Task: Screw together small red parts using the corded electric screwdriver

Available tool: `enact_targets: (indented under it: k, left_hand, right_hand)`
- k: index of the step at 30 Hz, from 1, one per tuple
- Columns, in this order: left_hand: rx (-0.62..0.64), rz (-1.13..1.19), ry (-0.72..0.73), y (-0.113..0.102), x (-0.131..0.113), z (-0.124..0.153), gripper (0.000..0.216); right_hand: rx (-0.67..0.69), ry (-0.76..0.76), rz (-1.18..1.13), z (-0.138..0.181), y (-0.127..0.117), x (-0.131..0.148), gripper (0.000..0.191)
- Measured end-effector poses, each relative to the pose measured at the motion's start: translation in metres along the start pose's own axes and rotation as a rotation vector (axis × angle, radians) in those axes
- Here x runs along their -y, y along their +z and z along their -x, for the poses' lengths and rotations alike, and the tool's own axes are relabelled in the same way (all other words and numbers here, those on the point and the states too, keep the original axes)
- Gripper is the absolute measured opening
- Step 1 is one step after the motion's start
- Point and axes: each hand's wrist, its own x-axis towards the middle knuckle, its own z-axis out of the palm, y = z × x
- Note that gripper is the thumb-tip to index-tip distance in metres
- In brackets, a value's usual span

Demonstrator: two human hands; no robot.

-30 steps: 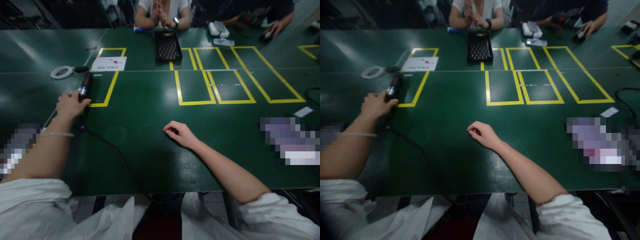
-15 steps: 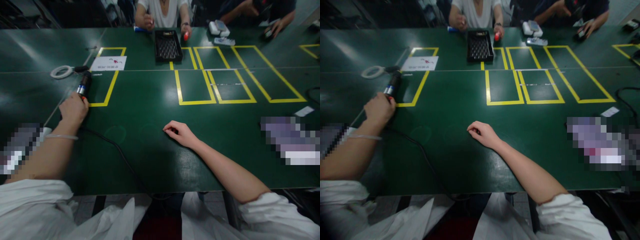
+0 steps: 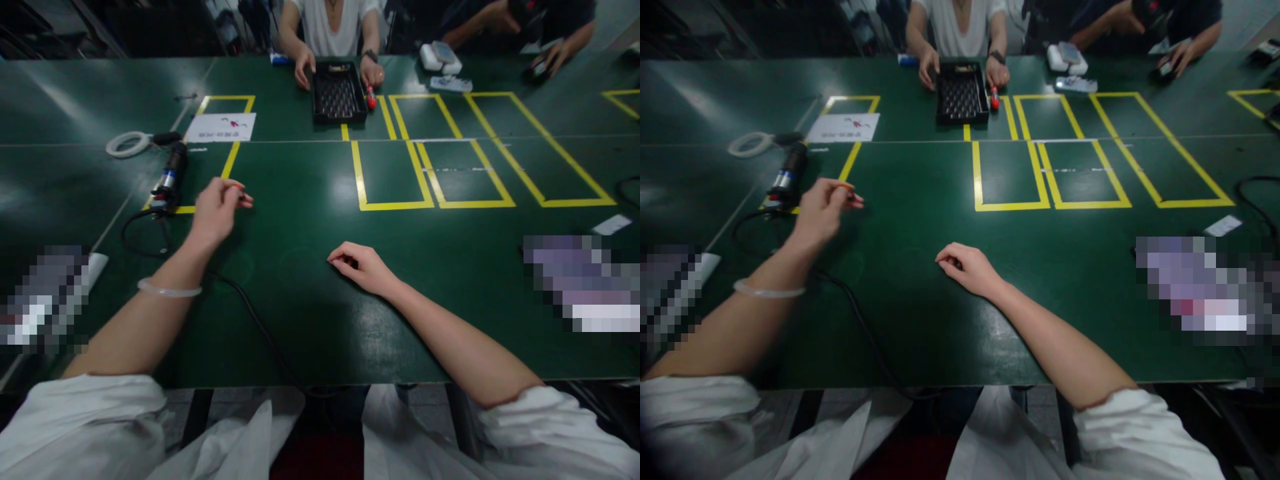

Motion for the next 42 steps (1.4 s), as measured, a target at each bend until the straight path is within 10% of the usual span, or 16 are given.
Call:
enact_targets:
  k: [5,11,24,42]
  left_hand:
    - [0.501,0.304,0.038,0.065,-0.054,0.049,0.040]
    - [0.880,0.457,0.062,0.090,-0.057,0.079,0.067]
    - [0.762,0.603,-0.066,0.099,-0.044,0.081,0.033]
    - [0.547,0.280,0.189,0.096,-0.055,0.090,0.028]
  right_hand:
    - [-0.039,0.069,-0.140,0.002,0.002,-0.004,0.016]
    - [-0.045,0.059,-0.272,0.001,0.003,-0.006,0.029]
    - [-0.156,0.027,-0.207,0.002,0.004,-0.008,0.013]
    - [-0.165,0.096,-0.246,0.001,0.003,-0.008,0.015]
